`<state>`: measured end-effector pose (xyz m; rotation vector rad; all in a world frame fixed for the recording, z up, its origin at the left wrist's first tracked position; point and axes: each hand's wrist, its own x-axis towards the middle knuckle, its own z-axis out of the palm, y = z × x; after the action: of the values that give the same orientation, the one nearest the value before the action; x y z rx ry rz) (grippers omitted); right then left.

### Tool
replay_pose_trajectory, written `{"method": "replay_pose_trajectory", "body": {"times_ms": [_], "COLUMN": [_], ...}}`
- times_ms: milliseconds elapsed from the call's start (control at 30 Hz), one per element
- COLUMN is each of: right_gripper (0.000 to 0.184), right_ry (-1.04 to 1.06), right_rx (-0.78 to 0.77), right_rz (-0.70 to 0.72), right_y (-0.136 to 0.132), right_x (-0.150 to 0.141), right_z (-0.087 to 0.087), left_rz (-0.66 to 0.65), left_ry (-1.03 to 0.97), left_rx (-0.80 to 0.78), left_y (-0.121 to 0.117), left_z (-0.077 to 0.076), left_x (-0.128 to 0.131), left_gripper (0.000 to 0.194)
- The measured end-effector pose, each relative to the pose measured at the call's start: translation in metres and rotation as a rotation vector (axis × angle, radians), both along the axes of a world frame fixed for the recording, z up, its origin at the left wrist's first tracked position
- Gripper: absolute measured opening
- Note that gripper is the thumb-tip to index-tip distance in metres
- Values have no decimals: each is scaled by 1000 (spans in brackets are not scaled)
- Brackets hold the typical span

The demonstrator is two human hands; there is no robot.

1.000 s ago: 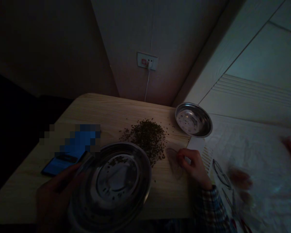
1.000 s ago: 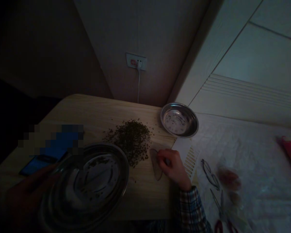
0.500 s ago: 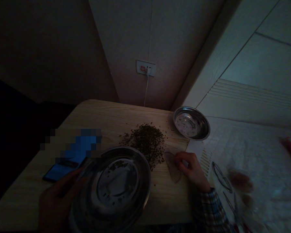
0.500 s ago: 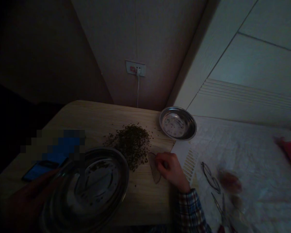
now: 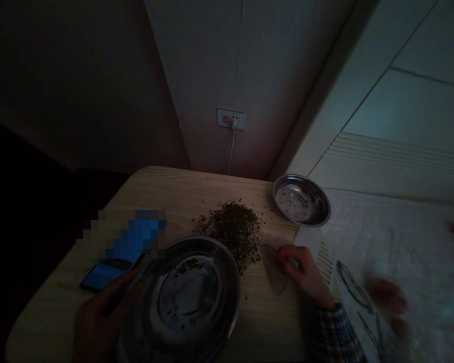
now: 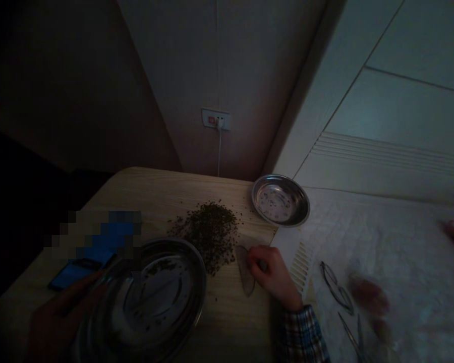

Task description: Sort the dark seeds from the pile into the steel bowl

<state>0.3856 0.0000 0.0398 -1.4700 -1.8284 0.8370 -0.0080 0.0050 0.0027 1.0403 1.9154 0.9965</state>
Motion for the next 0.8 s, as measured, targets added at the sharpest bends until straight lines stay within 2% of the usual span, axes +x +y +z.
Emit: {"method": "replay_pose_trajectory", "body": {"times_ms": [133, 300, 567, 800], "right_gripper": [19, 20, 24, 26], "right_ry": [-24, -37, 10, 24], "right_rx": [2, -9, -56, 2], "right_rz": [8, 29, -52, -113], "right_y": [1, 3, 2, 0], "right_x": [-1, -2, -1, 5], "right_z": [0, 1, 5, 7], "left_rz": [27, -2, -12, -3], "left_ry": [-23, -20, 26, -28], "left_rx": [-30, -41, -25, -44], "left_y": [1, 0, 0, -3], "left_z": [2, -3, -4, -8], "left_x": [3, -1, -4, -5], "left_gripper": [59, 59, 56, 59]}}
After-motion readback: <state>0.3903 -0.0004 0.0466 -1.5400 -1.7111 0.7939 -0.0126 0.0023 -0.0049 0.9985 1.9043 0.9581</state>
